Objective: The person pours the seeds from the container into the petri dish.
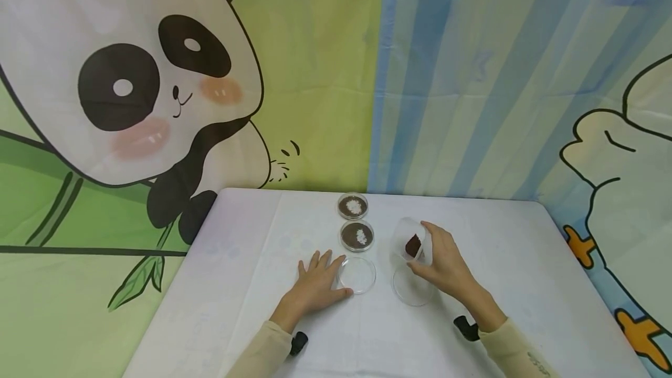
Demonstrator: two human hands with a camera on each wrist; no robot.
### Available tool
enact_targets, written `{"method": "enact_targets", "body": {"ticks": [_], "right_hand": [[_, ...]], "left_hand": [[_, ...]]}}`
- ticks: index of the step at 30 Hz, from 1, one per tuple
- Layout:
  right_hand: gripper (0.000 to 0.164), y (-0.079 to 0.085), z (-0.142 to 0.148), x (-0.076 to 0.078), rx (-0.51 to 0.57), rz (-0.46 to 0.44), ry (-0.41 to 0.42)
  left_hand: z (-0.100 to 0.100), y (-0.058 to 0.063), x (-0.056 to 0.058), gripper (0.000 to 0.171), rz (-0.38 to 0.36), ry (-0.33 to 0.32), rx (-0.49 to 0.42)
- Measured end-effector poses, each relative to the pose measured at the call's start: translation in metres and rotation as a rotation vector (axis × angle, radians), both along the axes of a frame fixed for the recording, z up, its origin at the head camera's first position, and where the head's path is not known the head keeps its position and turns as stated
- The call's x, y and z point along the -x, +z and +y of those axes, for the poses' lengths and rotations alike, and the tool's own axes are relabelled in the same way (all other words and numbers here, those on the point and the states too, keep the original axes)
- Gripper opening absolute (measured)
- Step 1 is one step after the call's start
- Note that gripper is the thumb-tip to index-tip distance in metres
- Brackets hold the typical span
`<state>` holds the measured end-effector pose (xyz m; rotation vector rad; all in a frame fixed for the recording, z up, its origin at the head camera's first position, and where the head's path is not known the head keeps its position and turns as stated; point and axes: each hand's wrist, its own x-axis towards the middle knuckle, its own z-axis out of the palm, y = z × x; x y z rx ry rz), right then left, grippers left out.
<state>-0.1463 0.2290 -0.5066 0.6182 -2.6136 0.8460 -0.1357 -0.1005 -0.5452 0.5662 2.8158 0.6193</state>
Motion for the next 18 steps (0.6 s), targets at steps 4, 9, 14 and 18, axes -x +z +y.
{"method": "enact_targets", "body": {"ticks": [4,9,14,18], "right_hand": [[0.099,0.000,-0.012,0.000,-0.078,0.061,0.068],[0.102,0.001,-0.025,-0.001,-0.174,0.112,0.134],[0.104,0.005,-0.038,-0.003,-0.279,0.126,0.177],[0.104,0.007,-0.046,-0.003,-0.352,0.153,0.204]], "left_hand": [[0.000,0.001,-0.001,0.080,-0.002,0.001,0.000],[0.000,0.002,-0.001,0.080,-0.004,0.000,0.002],[0.000,0.003,-0.002,0.080,-0.002,-0.001,0.006],[0.001,0.003,-0.002,0.080,-0.003,0.000,0.017]]}}
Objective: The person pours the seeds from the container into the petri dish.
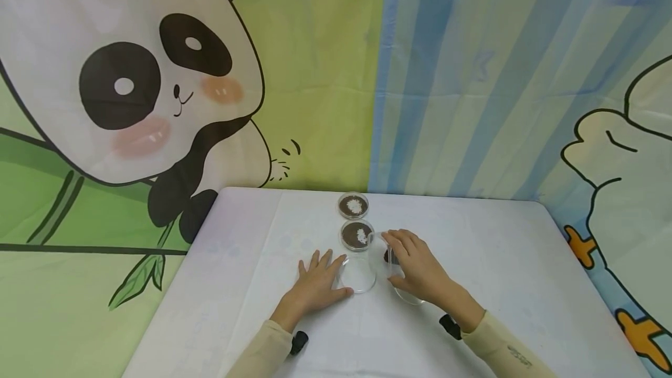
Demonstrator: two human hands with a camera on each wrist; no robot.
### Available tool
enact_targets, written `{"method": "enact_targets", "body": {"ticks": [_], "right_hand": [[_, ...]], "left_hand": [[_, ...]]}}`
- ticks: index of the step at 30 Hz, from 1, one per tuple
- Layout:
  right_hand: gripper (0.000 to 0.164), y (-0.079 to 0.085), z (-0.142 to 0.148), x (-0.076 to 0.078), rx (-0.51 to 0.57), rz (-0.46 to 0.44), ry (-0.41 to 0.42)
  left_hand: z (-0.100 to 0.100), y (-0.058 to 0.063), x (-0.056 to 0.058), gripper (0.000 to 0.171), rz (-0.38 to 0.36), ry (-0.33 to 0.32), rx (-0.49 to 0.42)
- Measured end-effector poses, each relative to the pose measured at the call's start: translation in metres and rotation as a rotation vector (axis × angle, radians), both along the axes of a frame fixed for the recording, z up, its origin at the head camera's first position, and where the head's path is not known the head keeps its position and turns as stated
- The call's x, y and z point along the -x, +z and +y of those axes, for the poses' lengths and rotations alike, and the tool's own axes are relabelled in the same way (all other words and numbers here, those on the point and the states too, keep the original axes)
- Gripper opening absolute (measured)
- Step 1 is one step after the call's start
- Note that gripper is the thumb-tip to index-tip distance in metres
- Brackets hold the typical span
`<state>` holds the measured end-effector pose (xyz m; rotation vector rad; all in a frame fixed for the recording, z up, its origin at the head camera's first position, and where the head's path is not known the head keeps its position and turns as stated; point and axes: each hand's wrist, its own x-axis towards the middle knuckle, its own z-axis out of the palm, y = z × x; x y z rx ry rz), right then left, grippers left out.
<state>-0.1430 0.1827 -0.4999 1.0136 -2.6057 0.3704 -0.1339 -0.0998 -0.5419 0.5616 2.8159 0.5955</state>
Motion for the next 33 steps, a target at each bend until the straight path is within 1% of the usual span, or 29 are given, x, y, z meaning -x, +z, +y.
{"method": "enact_targets", "body": {"ticks": [7,13,20,26,33], "right_hand": [[0.106,0.001,-0.009,-0.001,-0.080,0.083,0.047],[0.104,0.001,-0.013,-0.001,-0.109,0.108,0.065],[0.104,0.001,-0.017,-0.001,-0.117,0.147,0.094],[0.103,0.000,-0.020,-0.002,-0.125,0.151,0.106],[0.098,0.000,-0.024,-0.003,-0.114,0.169,0.124]], "left_hand": [[0.001,0.000,0.001,0.080,0.000,-0.004,0.008],[0.000,-0.001,0.002,0.081,0.009,-0.008,0.006],[0.000,-0.002,0.002,0.081,0.012,-0.007,0.012],[0.001,-0.001,0.001,0.081,0.001,-0.001,0.004],[0.001,-0.002,0.001,0.080,-0.009,0.002,0.005]]}}
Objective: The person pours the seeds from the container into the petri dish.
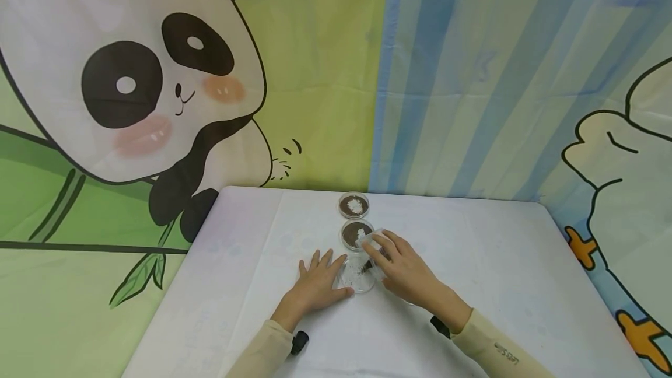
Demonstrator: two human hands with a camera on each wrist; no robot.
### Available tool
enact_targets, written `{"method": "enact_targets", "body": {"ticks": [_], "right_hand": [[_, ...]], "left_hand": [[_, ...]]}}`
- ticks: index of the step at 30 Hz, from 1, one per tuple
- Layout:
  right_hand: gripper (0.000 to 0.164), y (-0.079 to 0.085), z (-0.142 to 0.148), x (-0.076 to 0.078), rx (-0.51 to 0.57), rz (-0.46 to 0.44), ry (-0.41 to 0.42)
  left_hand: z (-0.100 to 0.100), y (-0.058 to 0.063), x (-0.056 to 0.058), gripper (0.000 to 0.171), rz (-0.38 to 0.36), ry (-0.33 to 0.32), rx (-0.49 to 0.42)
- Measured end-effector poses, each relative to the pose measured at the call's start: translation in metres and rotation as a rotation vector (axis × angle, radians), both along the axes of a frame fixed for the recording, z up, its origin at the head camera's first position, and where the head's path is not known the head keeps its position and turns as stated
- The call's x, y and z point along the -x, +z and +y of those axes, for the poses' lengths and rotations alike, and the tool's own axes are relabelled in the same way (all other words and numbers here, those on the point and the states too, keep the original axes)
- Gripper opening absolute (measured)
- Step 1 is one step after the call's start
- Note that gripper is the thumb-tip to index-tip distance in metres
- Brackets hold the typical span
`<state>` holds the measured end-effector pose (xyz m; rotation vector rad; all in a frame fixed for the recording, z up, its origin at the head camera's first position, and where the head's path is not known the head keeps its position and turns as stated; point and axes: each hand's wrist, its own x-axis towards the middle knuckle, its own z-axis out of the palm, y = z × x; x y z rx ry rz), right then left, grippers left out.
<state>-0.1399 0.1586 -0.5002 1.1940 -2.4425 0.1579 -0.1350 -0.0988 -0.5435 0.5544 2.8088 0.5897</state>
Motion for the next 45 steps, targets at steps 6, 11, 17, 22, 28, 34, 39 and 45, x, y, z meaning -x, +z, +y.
{"method": "enact_targets", "body": {"ticks": [6,11,17,22,28,34,39,45], "right_hand": [[0.097,-0.002,-0.002,0.000,-0.016,0.024,-0.004],[0.093,-0.003,-0.003,0.001,-0.020,0.044,-0.001],[0.092,-0.004,-0.004,0.001,-0.016,0.049,-0.003],[0.092,-0.004,-0.004,0.001,-0.010,0.054,-0.004],[0.092,-0.002,-0.004,0.000,0.012,0.022,-0.011],[0.107,-0.004,0.003,0.002,0.127,-0.118,-0.074],[0.103,-0.011,0.018,0.005,0.344,-0.278,-0.136],[0.097,-0.016,0.040,0.001,0.620,-0.520,-0.212]], "left_hand": [[0.000,0.000,0.000,0.081,0.003,-0.001,0.008],[0.000,-0.001,0.000,0.082,0.003,0.003,0.002],[0.000,-0.002,0.000,0.083,0.006,0.003,-0.003],[-0.001,-0.002,0.000,0.083,0.014,0.001,-0.002],[-0.001,0.000,0.000,0.082,0.020,-0.002,0.008],[-0.001,0.000,0.000,0.082,0.023,-0.009,0.016],[-0.001,0.000,0.000,0.081,0.027,-0.012,0.011],[-0.001,-0.001,0.000,0.081,0.030,-0.004,0.006]]}}
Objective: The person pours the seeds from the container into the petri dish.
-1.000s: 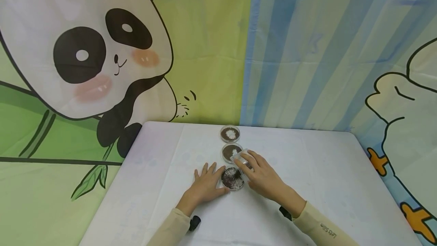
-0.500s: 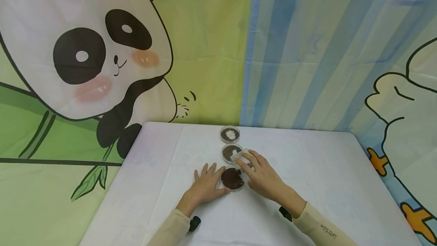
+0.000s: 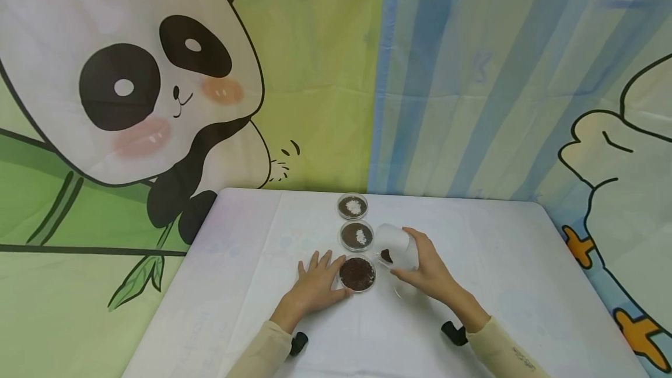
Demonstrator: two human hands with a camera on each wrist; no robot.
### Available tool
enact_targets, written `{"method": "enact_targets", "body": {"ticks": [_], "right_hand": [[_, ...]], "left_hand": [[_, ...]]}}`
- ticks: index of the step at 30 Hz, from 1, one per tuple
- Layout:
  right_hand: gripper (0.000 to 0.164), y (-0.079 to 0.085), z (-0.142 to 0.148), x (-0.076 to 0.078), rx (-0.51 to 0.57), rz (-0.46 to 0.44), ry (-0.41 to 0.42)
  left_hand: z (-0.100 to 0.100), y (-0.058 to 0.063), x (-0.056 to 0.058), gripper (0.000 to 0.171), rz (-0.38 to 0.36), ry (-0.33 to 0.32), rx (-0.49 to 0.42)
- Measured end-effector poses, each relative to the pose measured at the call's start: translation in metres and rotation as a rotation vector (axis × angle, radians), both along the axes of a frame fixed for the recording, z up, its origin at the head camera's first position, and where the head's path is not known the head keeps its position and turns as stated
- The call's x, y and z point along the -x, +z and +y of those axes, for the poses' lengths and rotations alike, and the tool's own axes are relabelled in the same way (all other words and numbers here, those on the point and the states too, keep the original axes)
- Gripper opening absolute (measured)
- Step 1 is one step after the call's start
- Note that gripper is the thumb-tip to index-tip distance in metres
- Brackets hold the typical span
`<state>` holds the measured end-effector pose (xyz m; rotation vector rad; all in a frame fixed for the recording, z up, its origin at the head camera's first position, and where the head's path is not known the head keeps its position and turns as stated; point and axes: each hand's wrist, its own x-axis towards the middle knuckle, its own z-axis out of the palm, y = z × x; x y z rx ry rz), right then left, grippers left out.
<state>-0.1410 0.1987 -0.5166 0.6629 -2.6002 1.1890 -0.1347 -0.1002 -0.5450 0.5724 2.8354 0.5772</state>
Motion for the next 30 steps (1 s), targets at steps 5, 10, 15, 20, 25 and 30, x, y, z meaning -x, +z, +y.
{"method": "enact_targets", "body": {"ticks": [5,10,15,20,25,30], "right_hand": [[0.096,-0.004,0.022,-0.005,0.131,-0.136,-0.070],[0.093,-0.010,0.047,-0.007,0.243,-0.207,-0.104],[0.096,-0.014,0.071,-0.011,0.341,-0.257,-0.202],[0.101,-0.018,0.093,-0.013,0.438,-0.283,-0.316],[0.102,-0.022,0.107,-0.013,0.395,-0.250,-0.463],[0.101,-0.027,0.114,-0.012,0.326,-0.219,-0.652]], "left_hand": [[0.000,0.001,0.000,0.081,-0.004,-0.001,-0.010],[0.001,0.002,0.000,0.081,-0.009,-0.002,-0.012],[0.001,0.002,0.000,0.082,-0.011,-0.001,-0.016],[0.001,0.002,0.000,0.081,-0.012,0.002,-0.014],[0.000,0.001,0.001,0.082,-0.008,0.003,-0.015],[0.001,0.001,0.000,0.081,-0.006,-0.001,-0.021]]}}
